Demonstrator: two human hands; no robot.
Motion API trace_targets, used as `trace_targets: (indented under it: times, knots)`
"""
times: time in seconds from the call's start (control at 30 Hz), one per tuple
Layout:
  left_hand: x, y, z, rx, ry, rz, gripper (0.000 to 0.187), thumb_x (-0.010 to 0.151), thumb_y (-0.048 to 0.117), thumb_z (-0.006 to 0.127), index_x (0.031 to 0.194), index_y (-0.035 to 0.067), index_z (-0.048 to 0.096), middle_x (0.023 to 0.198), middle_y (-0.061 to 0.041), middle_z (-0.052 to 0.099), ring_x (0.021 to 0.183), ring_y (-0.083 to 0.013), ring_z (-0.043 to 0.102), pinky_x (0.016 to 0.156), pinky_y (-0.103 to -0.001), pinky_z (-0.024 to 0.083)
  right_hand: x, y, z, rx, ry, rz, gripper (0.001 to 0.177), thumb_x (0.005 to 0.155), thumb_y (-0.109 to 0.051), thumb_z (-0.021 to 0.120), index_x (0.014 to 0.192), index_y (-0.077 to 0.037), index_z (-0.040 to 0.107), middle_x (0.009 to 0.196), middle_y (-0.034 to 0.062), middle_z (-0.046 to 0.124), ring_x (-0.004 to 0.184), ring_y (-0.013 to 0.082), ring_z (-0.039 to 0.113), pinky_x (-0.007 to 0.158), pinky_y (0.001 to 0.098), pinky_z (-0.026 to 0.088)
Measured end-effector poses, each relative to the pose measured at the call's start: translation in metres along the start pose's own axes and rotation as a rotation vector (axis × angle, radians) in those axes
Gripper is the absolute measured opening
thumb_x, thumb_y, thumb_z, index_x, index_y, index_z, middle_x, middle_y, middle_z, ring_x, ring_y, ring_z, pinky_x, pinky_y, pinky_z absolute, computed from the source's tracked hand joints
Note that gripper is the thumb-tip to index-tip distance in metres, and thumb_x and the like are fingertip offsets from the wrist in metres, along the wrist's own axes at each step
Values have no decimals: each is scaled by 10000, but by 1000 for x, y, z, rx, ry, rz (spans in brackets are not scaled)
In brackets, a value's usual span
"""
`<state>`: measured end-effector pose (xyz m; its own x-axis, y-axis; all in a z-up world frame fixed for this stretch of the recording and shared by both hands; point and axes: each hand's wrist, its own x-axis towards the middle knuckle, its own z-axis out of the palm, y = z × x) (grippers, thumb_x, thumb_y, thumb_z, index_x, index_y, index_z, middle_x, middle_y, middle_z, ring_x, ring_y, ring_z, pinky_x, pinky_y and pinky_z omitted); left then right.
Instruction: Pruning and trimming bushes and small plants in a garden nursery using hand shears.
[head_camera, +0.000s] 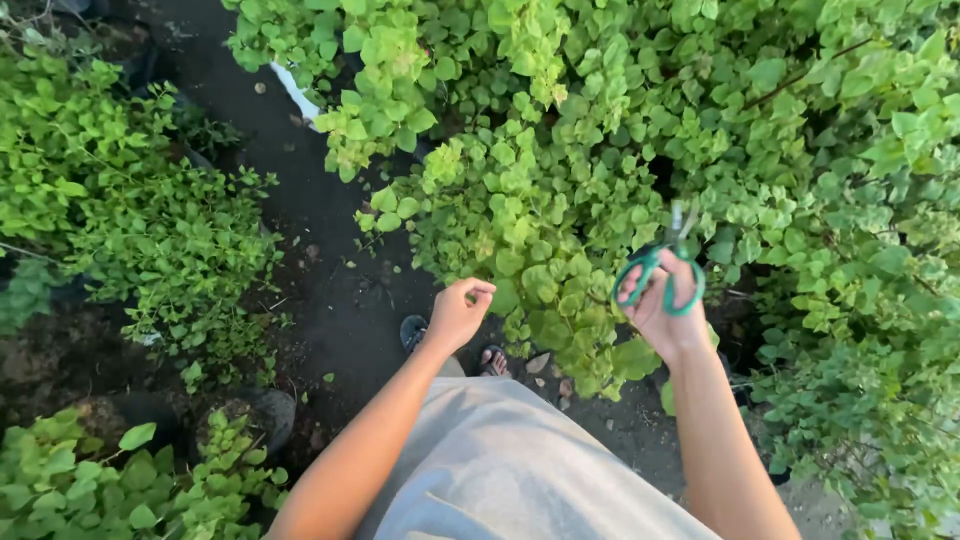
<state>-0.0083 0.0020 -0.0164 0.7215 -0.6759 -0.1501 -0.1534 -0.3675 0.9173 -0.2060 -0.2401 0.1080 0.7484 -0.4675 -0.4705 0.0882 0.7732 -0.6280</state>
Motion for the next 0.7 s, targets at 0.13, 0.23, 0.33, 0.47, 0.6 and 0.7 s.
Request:
trace_targets:
  times: [0.13, 0.23, 0.33, 0.47, 0.6, 0.7]
  knots:
    - [8, 1, 1, 4, -48, -29, 194, 890, 151, 685, 1055, 86, 764, 912, -93, 771, 722, -195, 736, 674, -315, 570, 3, 15, 5, -548, 85, 57, 393, 939, -458, 597, 872, -71, 597, 784, 70, 665, 730, 190, 644, 685, 326, 488]
    - [22, -24, 8, -31, -54, -4, 197, 884, 150, 687, 1050, 76, 762, 909, -96, 781, 785, -191, 753, 699, -316, 575, 13, 30, 15, -842, 111, 75, 413, 920, -449, 596, 885, -41, 645, 784, 87, 714, 731, 182, 675, 656, 306, 478]
    - [32, -44, 17, -35, -28, 11, 185, 886, 165, 700, 1034, 73, 763, 901, -97, 785, 828, -194, 760, 727, -323, 575, 27, 49, 24, -953, 96, 76, 469, 920, -485, 614, 881, -20, 660, 772, 83, 711, 713, 178, 688, 647, 300, 487]
    - [66, -58, 37, -24, 16, -59, 187, 890, 221, 719, 1004, 80, 763, 886, -92, 787, 828, -207, 764, 743, -331, 575, 51, 80, 11, -881, 122, 121, 503, 938, -513, 611, 886, -14, 656, 761, 77, 679, 678, 192, 680, 631, 308, 475]
    - [122, -77, 72, -122, 7, -102, 296, 942, 361, 707, 940, 71, 767, 851, -74, 780, 762, -182, 728, 707, -323, 557, 51, 74, 15, -757, 182, 152, 482, 950, -492, 622, 895, -14, 648, 765, 79, 666, 663, 215, 680, 645, 324, 511]
    - [146, -62, 83, -241, -116, -213, 370, 970, 410, 679, 902, 56, 758, 819, -36, 770, 669, -132, 680, 631, -302, 532, 31, 50, 16, -757, 206, 97, 419, 936, -442, 638, 905, -24, 648, 783, 73, 675, 678, 208, 690, 652, 323, 528]
